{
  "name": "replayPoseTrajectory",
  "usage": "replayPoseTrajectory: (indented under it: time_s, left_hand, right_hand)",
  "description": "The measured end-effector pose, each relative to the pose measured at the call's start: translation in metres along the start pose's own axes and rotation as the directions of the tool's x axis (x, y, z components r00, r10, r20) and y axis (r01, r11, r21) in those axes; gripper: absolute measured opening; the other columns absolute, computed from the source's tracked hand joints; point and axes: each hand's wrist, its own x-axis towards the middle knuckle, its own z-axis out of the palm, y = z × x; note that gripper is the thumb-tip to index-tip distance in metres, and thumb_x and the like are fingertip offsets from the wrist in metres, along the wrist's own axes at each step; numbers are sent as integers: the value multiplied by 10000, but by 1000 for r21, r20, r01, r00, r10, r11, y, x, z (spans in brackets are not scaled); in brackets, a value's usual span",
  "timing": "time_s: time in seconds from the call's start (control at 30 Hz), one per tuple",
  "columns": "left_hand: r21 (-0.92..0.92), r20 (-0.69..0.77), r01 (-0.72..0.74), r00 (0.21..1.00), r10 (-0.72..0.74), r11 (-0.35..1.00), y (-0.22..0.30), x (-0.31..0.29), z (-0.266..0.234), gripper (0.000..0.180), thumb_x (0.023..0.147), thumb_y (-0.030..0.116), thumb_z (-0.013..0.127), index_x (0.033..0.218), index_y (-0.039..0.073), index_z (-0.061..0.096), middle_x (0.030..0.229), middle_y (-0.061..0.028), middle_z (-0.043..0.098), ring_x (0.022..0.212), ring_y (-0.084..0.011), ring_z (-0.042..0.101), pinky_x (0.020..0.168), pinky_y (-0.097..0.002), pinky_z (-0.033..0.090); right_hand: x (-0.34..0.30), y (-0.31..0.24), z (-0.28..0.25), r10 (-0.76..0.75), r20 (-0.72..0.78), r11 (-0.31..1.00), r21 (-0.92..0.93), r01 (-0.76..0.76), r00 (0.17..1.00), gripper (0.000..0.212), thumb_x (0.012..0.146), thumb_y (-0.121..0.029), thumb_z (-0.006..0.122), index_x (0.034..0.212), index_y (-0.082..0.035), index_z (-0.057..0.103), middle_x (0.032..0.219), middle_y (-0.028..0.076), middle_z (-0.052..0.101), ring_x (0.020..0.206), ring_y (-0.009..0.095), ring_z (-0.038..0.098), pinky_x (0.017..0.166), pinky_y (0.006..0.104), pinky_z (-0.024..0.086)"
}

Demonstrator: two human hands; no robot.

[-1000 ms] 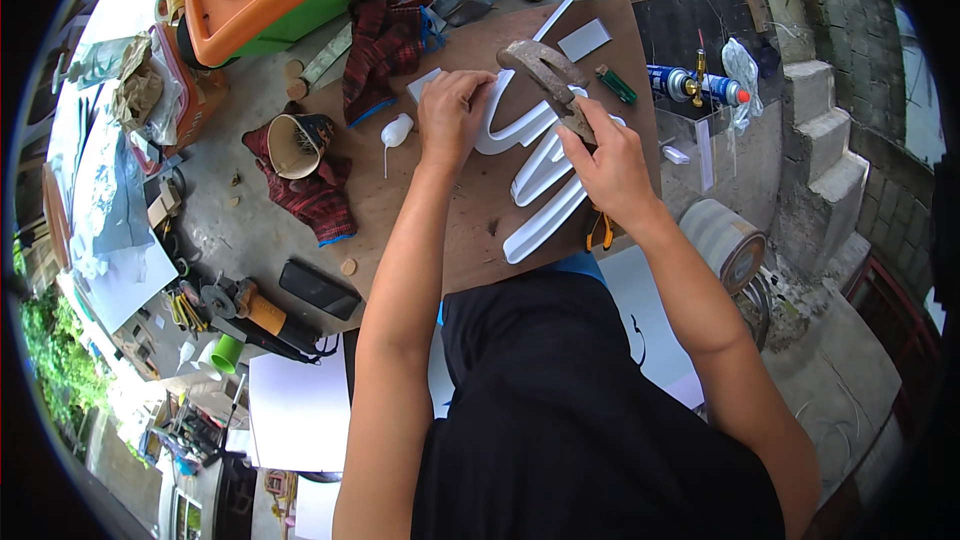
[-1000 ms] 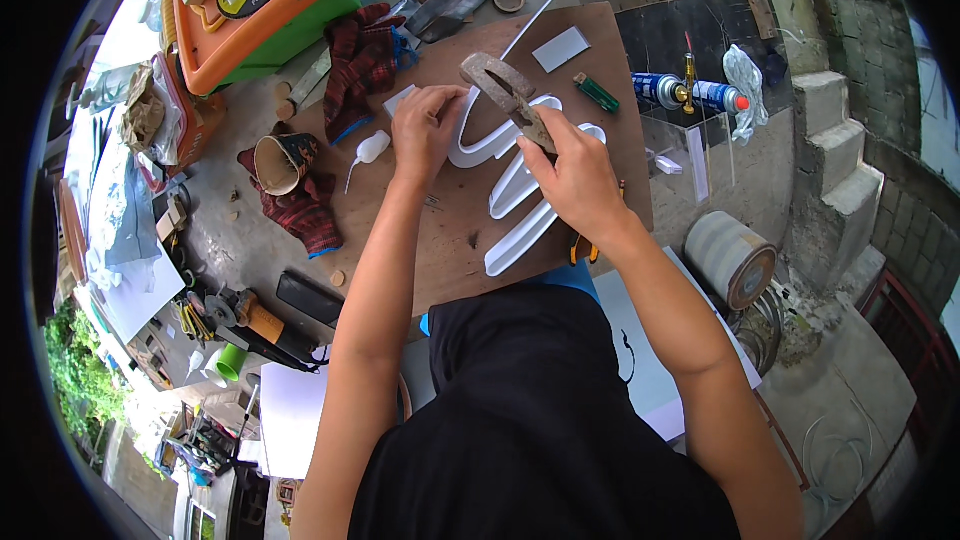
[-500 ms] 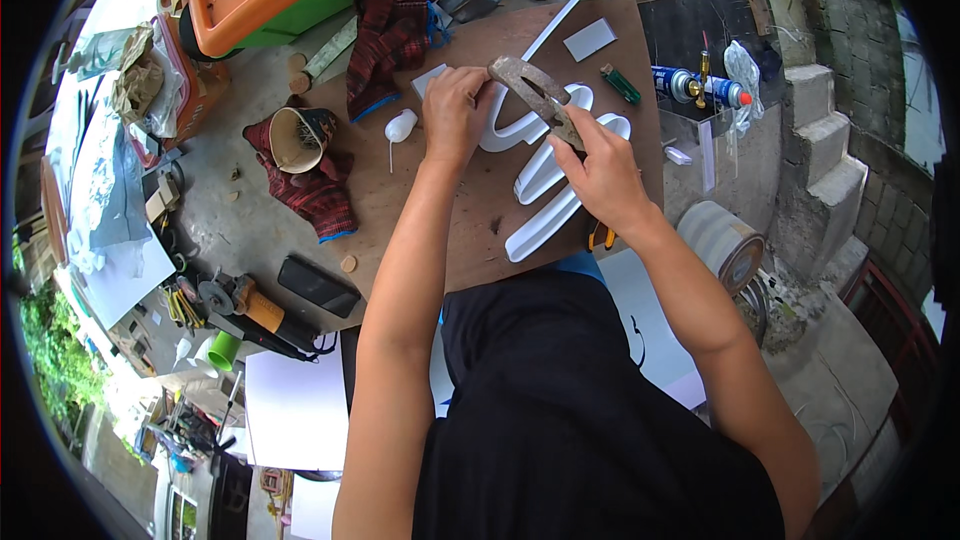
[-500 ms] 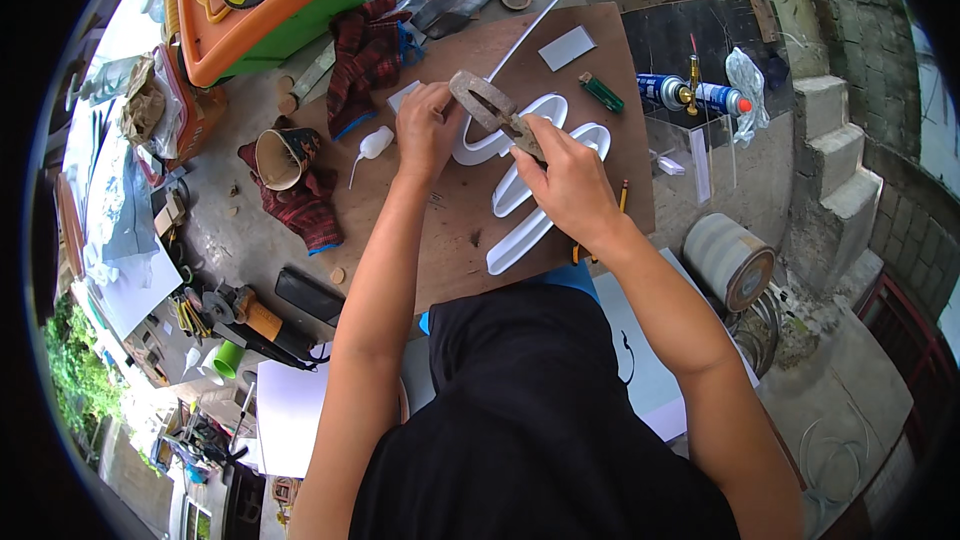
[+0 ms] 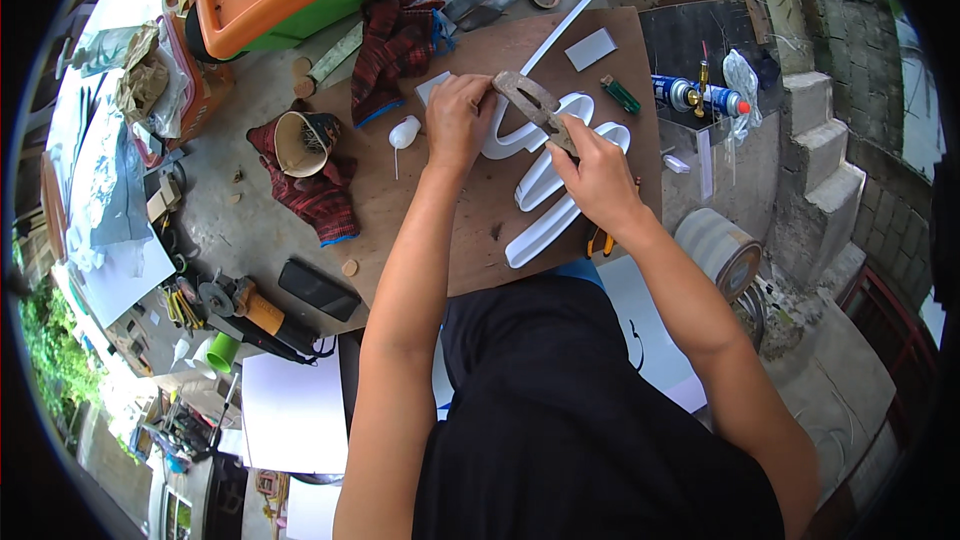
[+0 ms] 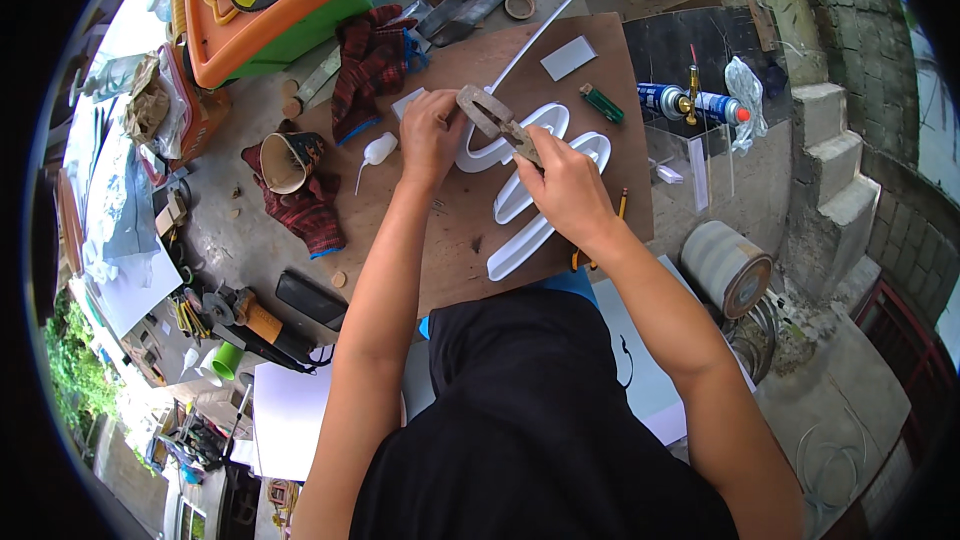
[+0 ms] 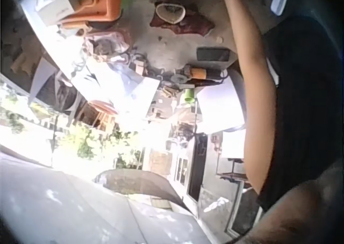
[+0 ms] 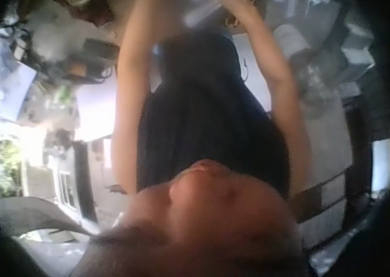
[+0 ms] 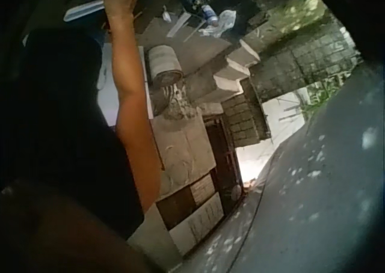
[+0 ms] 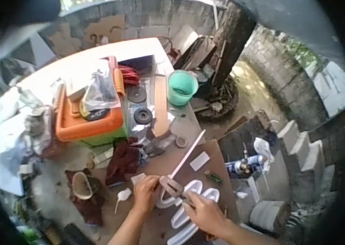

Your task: The recorder is assembling a white wavy plastic casing onto a brown board, using a hammer and nails.

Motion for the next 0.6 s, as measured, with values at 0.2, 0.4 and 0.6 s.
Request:
replayPoseTrajectory:
  time_s: [0.2,0.4,0.6]
  left_hand:
    - [22,18,-2,1000,1,1000,6,1,-6,163,822,56,736,983,78,723,920,-66,716,886,-284,650,786,-409,484]
    - [-74,124,218,970,-207,973,35,-47,-39,339,848,-31,673,1171,44,602,1092,-148,640,1008,-349,636,851,-448,526]
    - [259,207,221,938,-277,940,33,-93,-75,290,854,-12,681,1122,66,600,1114,-153,563,1011,-374,631,834,-464,541]
  right_hand:
    - [-11,-9,-12,-65,-106,996,52,71,992,369,917,-110,691,1229,50,576,961,258,689,853,434,695,714,445,552]
    - [-27,-11,-31,5,-148,997,80,7,989,374,941,-142,687,1237,64,587,923,249,692,833,406,709,724,414,553]
    - [-40,2,-34,47,-180,991,130,-23,983,391,955,-150,677,1263,75,590,965,259,707,875,385,726,761,399,558]
